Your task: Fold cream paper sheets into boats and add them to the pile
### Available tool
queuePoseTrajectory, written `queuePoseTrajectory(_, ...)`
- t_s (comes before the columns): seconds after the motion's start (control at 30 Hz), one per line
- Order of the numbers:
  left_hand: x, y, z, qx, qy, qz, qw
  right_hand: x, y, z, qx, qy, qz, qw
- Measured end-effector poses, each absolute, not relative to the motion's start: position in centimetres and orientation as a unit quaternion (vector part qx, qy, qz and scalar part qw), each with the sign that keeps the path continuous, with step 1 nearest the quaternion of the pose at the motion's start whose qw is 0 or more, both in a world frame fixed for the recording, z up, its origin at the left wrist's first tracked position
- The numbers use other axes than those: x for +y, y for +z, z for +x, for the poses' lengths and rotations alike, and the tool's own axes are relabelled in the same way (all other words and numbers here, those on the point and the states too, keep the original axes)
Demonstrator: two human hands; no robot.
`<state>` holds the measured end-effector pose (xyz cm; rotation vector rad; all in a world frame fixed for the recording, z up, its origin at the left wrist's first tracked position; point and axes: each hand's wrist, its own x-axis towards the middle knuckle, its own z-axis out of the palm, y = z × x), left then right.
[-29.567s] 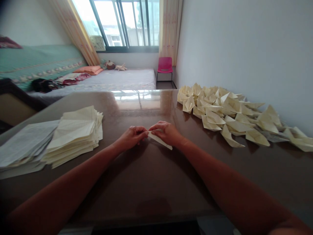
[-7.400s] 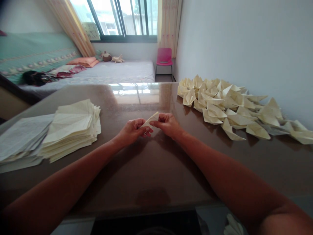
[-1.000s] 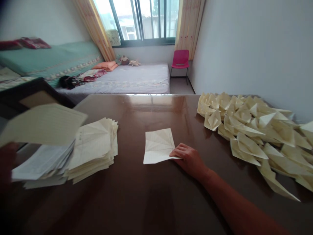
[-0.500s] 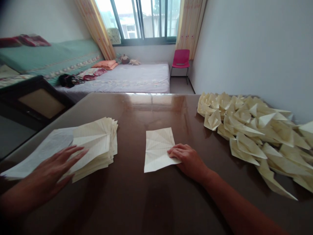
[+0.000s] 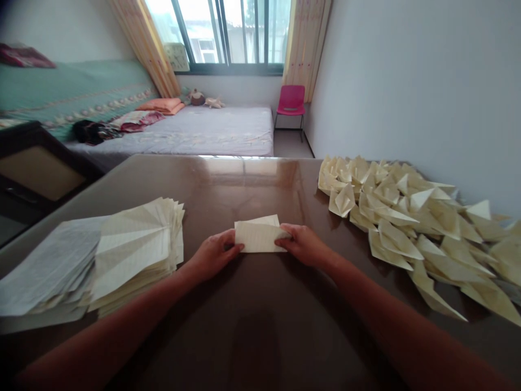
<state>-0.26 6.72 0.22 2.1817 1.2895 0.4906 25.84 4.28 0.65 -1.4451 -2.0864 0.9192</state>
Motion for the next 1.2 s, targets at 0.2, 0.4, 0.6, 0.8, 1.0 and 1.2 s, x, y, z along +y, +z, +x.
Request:
queuePoseTrajectory(0.2,6.6,-0.2,0.4,0.522,0.189,0.803,0.215,6.2,-1.8,24.6,-0.675,0.269,-0.615,0.308)
queuePoseTrajectory(0.4,6.4,-0.8,0.2,0.469,0.187,0.845,0.177,5.8,-2.4,23.3,-0.742,0.108,-0.629,0.206)
queuePoseTrajectory(0.6,6.1,-0.5,0.4,0.457,0.083,0.882,0.084,5.4,-2.4,23.0,-0.752,0.063,-0.622,0.207)
queuePoseTrajectory(0.8,5.7,-0.2,0.3,0.447,0.041,0.892,0.046,5.2,-1.6,22.6,-0.766,0.037,-0.627,0.140)
queuePoseTrajectory(1.0,5.7,0.2,0.0,0.438,0.075,0.895,0.017,5.1,-1.4,22.5,-0.766,0.012,-0.629,0.132)
queuePoseTrajectory(1.2,6.4,-0.9,-0.2,0.314,0.120,0.940,0.060,5.0,-1.2,22.3,-0.768,-0.007,-0.632,0.098)
